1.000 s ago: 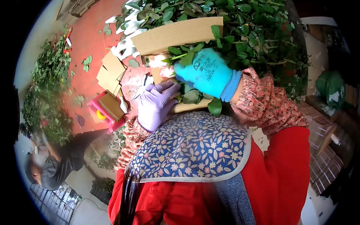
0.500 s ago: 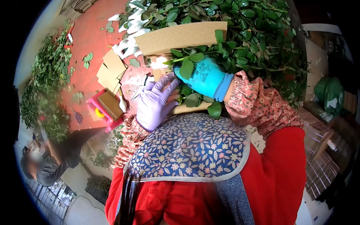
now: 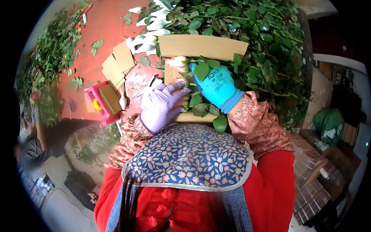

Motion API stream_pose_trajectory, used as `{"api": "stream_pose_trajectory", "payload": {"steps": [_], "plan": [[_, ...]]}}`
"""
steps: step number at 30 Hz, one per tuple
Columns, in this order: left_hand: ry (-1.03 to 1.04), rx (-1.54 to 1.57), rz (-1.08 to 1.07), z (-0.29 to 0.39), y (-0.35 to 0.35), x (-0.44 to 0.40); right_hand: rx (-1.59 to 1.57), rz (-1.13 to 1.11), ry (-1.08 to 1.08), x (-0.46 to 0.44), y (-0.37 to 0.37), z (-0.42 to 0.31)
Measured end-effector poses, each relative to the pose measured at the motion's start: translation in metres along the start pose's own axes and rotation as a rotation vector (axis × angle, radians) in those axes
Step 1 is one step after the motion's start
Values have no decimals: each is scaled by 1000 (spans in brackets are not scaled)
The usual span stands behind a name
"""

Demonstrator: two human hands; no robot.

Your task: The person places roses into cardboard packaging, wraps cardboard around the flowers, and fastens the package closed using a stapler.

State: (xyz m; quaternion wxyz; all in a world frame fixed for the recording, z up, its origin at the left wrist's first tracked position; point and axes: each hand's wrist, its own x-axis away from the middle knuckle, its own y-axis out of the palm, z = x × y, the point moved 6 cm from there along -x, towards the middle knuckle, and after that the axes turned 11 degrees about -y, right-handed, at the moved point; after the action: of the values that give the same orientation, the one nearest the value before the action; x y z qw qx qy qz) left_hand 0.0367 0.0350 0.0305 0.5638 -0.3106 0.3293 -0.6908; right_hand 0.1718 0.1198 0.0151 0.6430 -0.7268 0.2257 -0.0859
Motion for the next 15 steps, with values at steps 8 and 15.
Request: {"api": "stream_pose_trajectory", "payload": {"steps": [8, 15], "plan": [[11, 85, 19, -5, 5, 3, 19, -157, 63, -7, 1, 9], [8, 95, -12, -4, 6, 2, -39, -311, 29, -13, 11, 6]]}}
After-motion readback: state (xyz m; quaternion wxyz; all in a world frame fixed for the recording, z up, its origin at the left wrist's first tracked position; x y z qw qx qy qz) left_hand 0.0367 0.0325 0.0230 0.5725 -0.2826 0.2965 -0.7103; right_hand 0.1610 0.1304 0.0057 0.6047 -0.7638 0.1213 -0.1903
